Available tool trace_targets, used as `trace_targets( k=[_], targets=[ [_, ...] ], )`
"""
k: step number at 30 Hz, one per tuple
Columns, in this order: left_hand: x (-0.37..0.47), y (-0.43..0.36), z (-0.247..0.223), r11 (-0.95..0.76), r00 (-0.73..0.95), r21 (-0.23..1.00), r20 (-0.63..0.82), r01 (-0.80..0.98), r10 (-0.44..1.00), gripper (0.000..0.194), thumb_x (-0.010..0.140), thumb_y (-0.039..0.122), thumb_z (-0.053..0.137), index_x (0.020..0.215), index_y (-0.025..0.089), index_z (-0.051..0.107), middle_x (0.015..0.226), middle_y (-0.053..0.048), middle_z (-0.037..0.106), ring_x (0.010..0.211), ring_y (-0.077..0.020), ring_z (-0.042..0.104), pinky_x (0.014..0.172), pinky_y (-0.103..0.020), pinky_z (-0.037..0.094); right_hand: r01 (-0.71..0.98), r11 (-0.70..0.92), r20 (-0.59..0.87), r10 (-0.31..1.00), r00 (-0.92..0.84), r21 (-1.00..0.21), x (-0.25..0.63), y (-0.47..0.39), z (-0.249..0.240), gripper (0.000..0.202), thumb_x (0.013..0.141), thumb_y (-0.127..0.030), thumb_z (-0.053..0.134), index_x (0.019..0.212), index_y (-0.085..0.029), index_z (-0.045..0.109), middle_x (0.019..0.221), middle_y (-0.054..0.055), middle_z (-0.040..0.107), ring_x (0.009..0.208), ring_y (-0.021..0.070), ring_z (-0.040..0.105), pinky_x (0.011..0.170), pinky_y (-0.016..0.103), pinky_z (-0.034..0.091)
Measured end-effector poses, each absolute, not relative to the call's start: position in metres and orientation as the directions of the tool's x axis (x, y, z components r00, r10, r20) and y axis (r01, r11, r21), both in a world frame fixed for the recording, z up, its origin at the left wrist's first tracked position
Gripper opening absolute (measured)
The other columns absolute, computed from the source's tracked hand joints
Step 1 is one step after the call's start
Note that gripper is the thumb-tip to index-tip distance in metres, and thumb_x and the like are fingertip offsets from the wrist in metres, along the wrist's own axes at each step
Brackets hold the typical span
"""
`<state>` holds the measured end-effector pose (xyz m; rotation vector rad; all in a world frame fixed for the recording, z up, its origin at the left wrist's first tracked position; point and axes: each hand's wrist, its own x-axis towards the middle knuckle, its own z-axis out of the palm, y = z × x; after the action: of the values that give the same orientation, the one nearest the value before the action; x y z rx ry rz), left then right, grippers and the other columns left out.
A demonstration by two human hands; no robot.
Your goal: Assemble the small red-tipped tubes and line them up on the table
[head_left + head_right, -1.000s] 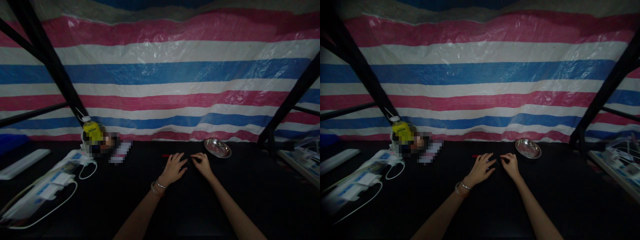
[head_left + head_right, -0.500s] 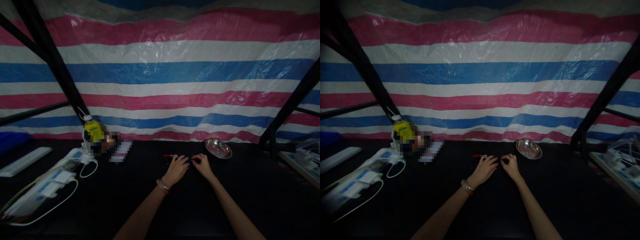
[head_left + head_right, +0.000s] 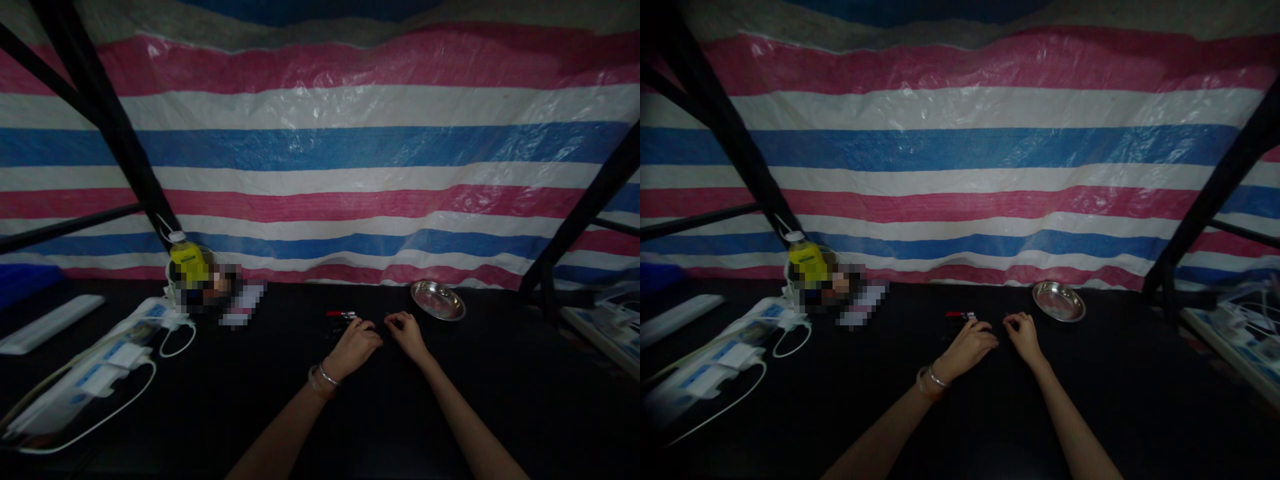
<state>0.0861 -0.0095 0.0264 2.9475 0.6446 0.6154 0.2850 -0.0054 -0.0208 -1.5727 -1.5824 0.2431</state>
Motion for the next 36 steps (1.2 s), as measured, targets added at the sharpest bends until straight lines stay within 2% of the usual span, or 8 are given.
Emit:
trace_targets(
  k=[5,10,13,17,19,23,27,36],
  targets=[
    [0.086,-0.011,0.028,-0.922,0.843,0.126,0.374,0.366,0.386,0.019,0.086,0.015,0.049,0.098,0.023,0.061,0.093,0.001,0.068,0.099,-0.0169,0.052,0.086,-0.034,0.033,0.644,0.239,0.466,0.86,0.206,-0.727,0.281,-0.008,-0.016,0.022,0.077,-0.037,0.055,0.074,-0.02,0.068,0.077,0.007,0.063,0.077,0.0222,0.056,0.072,0.037,0.044],
    [0.089,-0.014,0.029,-0.932,0.862,0.097,0.358,0.349,0.36,0.021,0.085,0.013,0.049,0.1,0.021,0.061,0.085,-0.002,0.067,0.09,-0.0169,0.055,0.082,-0.033,0.039,0.57,0.294,0.522,0.803,0.289,-0.767,0.276,-0.012,-0.007,0.029,0.08,-0.043,0.053,0.083,-0.017,0.066,0.077,0.006,0.06,0.068,0.0181,0.056,0.066,0.033,0.046],
    [0.089,-0.017,0.03,-0.926,0.839,0.109,0.396,0.362,0.374,0.029,0.085,0.01,0.045,0.11,0.019,0.058,0.093,-0.005,0.064,0.09,-0.0174,0.055,0.083,-0.033,0.042,0.55,0.344,0.569,0.761,0.311,-0.761,0.272,-0.016,-0.002,0.029,0.082,-0.042,0.052,0.089,-0.017,0.066,0.077,0.005,0.058,0.065,0.0157,0.055,0.064,0.03,0.046],
    [0.085,-0.017,0.03,-0.886,0.723,0.225,0.515,0.404,0.461,0.044,0.085,0.003,0.036,0.125,0.018,0.047,0.109,-0.009,0.055,0.099,-0.0165,0.052,0.089,-0.032,0.045,0.524,0.412,0.621,0.715,0.321,-0.746,0.267,-0.02,0.005,0.026,0.084,-0.038,0.052,0.096,-0.019,0.064,0.079,0.004,0.057,0.063,0.0135,0.054,0.064,0.029,0.048],
    [0.083,-0.015,0.03,-0.856,0.641,0.312,0.569,0.411,0.516,0.044,0.086,0.003,0.034,0.126,0.019,0.045,0.111,-0.009,0.053,0.103,-0.0159,0.051,0.091,-0.031,0.045,0.505,0.441,0.63,0.716,0.3,-0.742,0.263,-0.023,0.009,0.024,0.084,-0.036,0.052,0.096,-0.019,0.065,0.084,0.005,0.058,0.063,0.0132,0.055,0.064,0.03,0.049],
    [0.08,-0.011,0.03,-0.791,0.485,0.459,0.626,0.405,0.611,0.029,0.09,0.014,0.037,0.114,0.019,0.053,0.106,-0.007,0.056,0.1,-0.0157,0.054,0.09,-0.032,0.047,0.465,0.484,0.63,0.741,0.234,-0.742,0.255,-0.026,0.011,0.022,0.084,-0.032,0.053,0.098,-0.02,0.065,0.091,0.007,0.059,0.071,0.015,0.058,0.064,0.03,0.051],
    [0.081,-0.007,0.027,-0.75,0.347,0.507,0.674,0.425,0.652,0.016,0.09,0.024,0.044,0.097,0.019,0.057,0.093,-0.004,0.062,0.089,-0.0165,0.058,0.083,-0.035,0.049,0.437,0.528,0.639,0.754,0.153,-0.728,0.249,-0.027,0.009,0.024,0.085,-0.029,0.053,0.104,-0.021,0.064,0.094,0.008,0.058,0.083,0.0174,0.059,0.069,0.03,0.052],
    [0.081,-0.003,0.022,-0.666,0.198,0.633,0.65,0.393,0.734,0.014,0.087,0.028,0.048,0.095,0.02,0.058,0.091,-0.003,0.065,0.088,-0.016,0.059,0.082,-0.033,0.047,0.494,0.581,0.689,0.722,0.053,-0.647,0.239,-0.033,0.019,0.024,0.085,-0.026,0.052,0.103,-0.023,0.066,0.088,0.007,0.061,0.083,0.0176,0.059,0.071,0.031,0.051]
  ],
)
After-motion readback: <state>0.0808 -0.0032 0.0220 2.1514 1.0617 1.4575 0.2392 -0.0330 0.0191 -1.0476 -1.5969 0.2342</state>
